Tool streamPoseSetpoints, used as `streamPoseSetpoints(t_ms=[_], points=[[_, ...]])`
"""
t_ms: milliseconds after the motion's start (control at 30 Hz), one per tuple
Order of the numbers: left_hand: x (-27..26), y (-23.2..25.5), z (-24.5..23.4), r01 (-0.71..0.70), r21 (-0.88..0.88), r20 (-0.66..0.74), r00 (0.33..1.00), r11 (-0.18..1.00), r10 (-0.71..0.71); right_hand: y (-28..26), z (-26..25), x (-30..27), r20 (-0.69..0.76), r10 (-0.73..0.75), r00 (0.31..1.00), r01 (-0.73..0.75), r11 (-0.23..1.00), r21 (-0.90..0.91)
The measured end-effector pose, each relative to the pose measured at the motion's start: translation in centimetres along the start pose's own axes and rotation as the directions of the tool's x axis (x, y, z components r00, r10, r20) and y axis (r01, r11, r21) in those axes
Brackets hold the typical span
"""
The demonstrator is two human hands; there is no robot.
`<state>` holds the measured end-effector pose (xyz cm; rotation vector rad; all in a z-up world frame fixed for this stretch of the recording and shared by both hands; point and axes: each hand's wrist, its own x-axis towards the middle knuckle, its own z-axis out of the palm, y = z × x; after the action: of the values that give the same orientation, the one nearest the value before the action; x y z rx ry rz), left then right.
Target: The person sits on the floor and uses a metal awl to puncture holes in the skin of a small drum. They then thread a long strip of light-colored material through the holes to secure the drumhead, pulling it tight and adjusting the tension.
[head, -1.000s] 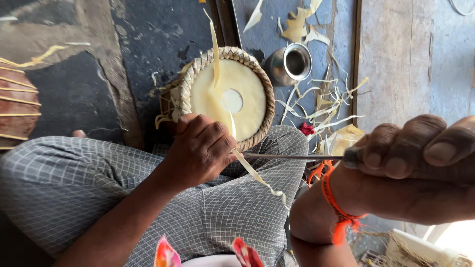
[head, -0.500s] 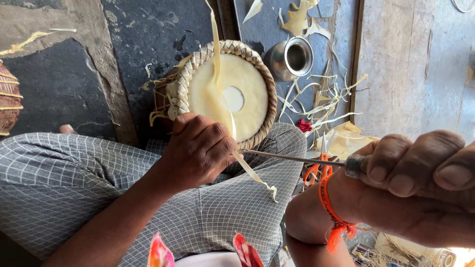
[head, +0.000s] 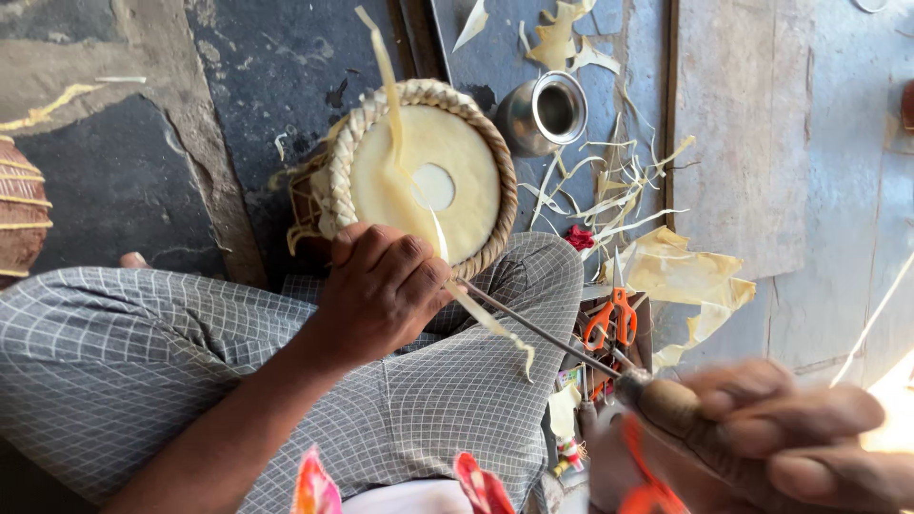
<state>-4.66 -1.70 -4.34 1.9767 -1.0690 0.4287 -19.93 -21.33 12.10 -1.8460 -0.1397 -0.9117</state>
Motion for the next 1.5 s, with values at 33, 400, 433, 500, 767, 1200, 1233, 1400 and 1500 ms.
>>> streamPoseSetpoints(t_ms=[33,400,433,500,767,1200,1233,1400,1500], points=[[0.1,0.2,0.0,0.011,0.012,0.002,1.0,1.0,-0.011,0.0,-1.0,0.4,-0.018,-0.05,0.999,0.044,0.973,-0.227],[0.8,1.3,-0.4,0.071,-0.048,-0.018,0.997,0.996,-0.072,-5.8,-6.5,0.9,0.445,0.866,0.229,0.175,0.413,-0.894],[0.9,1.2,-0.4,0.072,-0.042,-0.008,0.997,0.997,-0.072,-5.5,-6.1,1.3,0.368,0.923,0.116,0.21,0.339,-0.917],[0.7,1.3,-0.2,0.088,-0.031,0.016,0.996,0.996,-0.088,-5.5,-5.6,2.7,0.315,0.948,0.049,0.202,0.299,-0.933],[0.7,1.4,0.1,0.103,-0.029,0.004,0.995,0.994,-0.103,-5.0,-3.8,8.0,0.328,0.945,0.001,0.114,0.326,-0.938],[0.9,1.4,-0.3,0.111,-0.047,0.02,0.994,0.993,-0.11,-2.3,-6.0,-2.5,0.472,0.735,0.488,-0.468,0.676,-0.569],[1.1,1.3,-0.3,0.103,-0.046,0.013,0.995,0.994,-0.102,-1.6,-6.1,-4.2,0.33,0.9,0.285,-0.788,0.416,-0.454],[0.9,1.5,0.0,0.087,-0.02,-0.004,0.996,0.996,-0.087,1.3,-7.1,-8.9,0.367,0.867,0.339,-0.836,0.456,-0.304],[1.1,1.4,0.1,0.092,0.001,-0.011,0.996,0.996,-0.092,1.6,-7.0,-9.8,0.374,0.751,0.544,-0.676,0.657,-0.334]])
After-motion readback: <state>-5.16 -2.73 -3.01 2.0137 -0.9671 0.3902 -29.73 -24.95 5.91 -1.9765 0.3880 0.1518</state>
